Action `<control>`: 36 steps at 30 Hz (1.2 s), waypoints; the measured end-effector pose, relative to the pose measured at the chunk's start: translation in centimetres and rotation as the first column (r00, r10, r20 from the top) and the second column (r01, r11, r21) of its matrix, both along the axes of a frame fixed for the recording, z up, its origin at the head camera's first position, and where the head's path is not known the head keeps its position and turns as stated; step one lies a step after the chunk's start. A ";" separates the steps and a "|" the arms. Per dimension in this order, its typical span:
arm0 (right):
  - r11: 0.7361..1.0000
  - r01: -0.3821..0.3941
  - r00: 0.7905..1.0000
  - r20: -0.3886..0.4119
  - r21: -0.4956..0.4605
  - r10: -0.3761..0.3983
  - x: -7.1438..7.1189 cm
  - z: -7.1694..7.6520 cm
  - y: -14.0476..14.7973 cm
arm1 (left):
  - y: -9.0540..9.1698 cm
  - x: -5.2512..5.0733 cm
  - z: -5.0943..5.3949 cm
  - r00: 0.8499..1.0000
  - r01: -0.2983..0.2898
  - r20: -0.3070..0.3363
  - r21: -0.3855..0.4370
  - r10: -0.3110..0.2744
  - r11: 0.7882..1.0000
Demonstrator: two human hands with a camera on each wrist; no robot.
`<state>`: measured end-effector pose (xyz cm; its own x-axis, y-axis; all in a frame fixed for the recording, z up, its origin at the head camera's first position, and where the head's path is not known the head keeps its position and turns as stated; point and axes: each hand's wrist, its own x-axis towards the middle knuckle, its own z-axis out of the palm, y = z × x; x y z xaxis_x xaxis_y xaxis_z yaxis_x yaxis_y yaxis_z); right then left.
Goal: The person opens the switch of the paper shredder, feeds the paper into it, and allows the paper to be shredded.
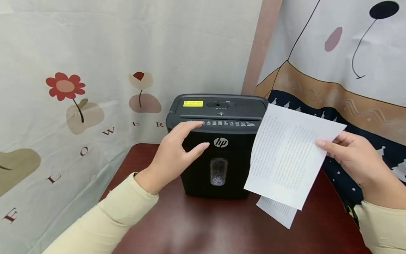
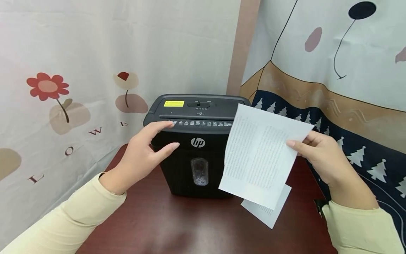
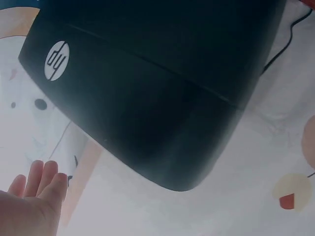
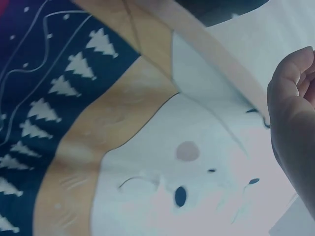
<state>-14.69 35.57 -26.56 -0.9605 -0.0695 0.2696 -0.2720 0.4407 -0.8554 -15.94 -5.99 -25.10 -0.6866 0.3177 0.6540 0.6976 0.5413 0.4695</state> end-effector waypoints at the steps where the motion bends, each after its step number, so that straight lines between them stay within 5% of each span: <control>1: 1.000 -0.018 1.000 0.000 0.001 0.018 -0.2 0.3 -0.4 | 0.1 0.0 0.2 1.000 0.002 0.026 0.002 -0.002 1.000; 6: 0.997 -0.074 0.997 0.001 0.017 0.074 -1.0 1.7 -2.1 | 0.8 0.0 1.4 0.985 0.023 0.173 0.027 -0.027 0.999; 12: 0.986 -0.148 0.989 -0.014 -0.079 0.147 -2.0 3.1 -3.8 | 1.6 -0.6 2.7 0.929 0.054 0.364 0.061 -0.072 0.997; 21: 0.995 -0.102 0.995 -0.019 -0.021 0.102 -3.0 5.6 -7.0 | 2.1 -2.0 4.1 0.892 0.049 0.451 0.004 -0.045 0.999; 36: 0.990 -0.130 0.990 -0.057 -0.055 0.126 -4.4 9.5 -10.7 | 1.9 -3.5 6.3 0.901 -0.049 0.433 0.051 0.022 0.998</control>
<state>-19.06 24.89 -17.07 -0.9287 -0.1735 0.3278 -0.3692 0.3488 -0.8614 -19.41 -4.08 -18.78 -0.9158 0.2580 0.3078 0.4003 0.5240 0.7518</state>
